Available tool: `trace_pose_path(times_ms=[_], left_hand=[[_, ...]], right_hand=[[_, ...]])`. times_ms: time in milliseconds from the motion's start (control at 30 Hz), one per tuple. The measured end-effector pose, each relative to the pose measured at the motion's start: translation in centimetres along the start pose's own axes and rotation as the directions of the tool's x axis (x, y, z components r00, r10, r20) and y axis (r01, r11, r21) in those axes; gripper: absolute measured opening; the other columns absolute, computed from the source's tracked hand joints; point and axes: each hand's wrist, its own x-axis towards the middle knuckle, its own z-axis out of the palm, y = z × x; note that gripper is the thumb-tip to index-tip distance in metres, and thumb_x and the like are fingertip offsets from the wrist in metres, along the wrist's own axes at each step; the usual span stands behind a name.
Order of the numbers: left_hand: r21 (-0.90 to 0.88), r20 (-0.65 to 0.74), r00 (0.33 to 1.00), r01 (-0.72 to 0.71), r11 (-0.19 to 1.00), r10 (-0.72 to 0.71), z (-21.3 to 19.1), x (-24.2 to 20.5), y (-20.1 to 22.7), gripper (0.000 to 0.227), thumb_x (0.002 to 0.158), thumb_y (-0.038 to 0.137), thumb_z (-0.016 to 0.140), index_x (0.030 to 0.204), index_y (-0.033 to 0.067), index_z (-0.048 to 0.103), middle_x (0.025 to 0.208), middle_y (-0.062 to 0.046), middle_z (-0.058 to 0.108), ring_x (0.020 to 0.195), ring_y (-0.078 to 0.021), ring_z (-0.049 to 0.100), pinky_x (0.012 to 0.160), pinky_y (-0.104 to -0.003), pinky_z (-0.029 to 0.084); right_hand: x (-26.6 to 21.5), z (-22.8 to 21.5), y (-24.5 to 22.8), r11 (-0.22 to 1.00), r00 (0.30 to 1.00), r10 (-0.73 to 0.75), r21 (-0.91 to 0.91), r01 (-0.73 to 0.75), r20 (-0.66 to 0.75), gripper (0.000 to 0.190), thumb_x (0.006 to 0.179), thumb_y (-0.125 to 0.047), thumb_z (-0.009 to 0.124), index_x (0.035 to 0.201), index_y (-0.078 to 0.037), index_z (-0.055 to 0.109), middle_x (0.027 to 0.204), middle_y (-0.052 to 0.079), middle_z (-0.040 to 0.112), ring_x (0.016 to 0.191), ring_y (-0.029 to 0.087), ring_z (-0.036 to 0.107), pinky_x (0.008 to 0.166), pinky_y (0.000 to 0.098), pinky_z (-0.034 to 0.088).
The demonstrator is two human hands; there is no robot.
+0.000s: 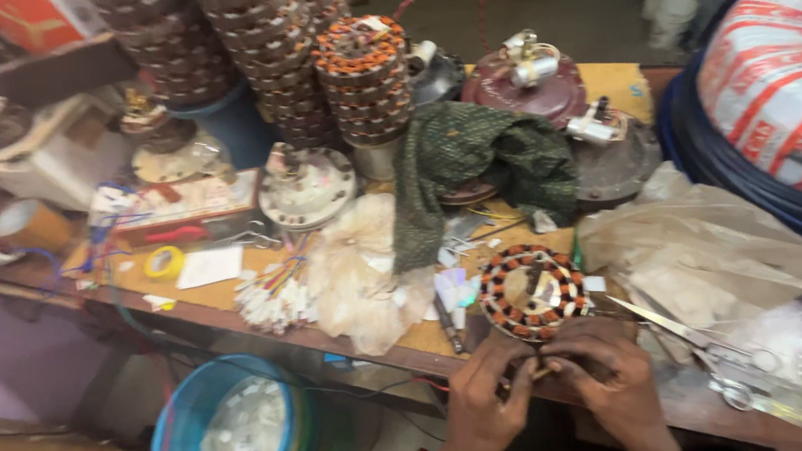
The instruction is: The person works on a circular electrical component, likely a stator, by hand. They repeatedly insert and adjust small white insulating pieces into the slots of the copper-wound assembly while seated at a cluttered workbench.
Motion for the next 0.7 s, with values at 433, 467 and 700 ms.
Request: trace_pose_path(times_ms=[433, 467, 700], left_hand=[[-0.069, 0.094, 0.994, 0.053, 0.996, -0.047, -0.3, 0.2, -1.7, 0.022, 0.079, -0.003, 0.076, 0.098, 0.0028, 0.068, 0.092, -0.009, 0.073, 0.08, -0.0207, 0.074, 0.066, -0.031, 0.059], [-0.058, 0.103, 0.994, 0.05, 0.997, -0.044, -0.3, 0.1, -1.9, 0.022, 0.078, -0.003, 0.077, 0.098, 0.003, 0.068, 0.092, -0.009, 0.073, 0.08, -0.0207, 0.075, 0.066, -0.031, 0.059], [-0.061, 0.13, 0.991, 0.033, 0.998, -0.025, -0.7, 0.4, -2.7, 0.025, 0.076, -0.003, 0.078, 0.098, 0.0025, 0.068, 0.092, -0.008, 0.072, 0.078, -0.021, 0.075, 0.065, -0.03, 0.06]], right_hand=[[-0.8, -0.2, 2.4, 0.975, 0.993, 0.028, 0.214, -0.052, 0.112, 0.011, 0.078, -0.005, 0.077, 0.087, -0.002, 0.071, 0.089, 0.008, 0.072, 0.093, 0.022, 0.068, 0.086, 0.0354, 0.054], [-0.9, -0.1, 2.6, 0.974, 0.992, 0.055, 0.213, -0.079, 0.116, 0.011, 0.078, -0.005, 0.077, 0.086, -0.002, 0.071, 0.088, 0.008, 0.071, 0.091, 0.022, 0.068, 0.084, 0.0354, 0.054], [-0.8, 0.2, 2.9, 0.979, 0.994, 0.049, 0.191, -0.067, 0.095, 0.011, 0.077, -0.006, 0.078, 0.084, -0.003, 0.071, 0.086, 0.007, 0.071, 0.088, 0.022, 0.068, 0.081, 0.0355, 0.054]])
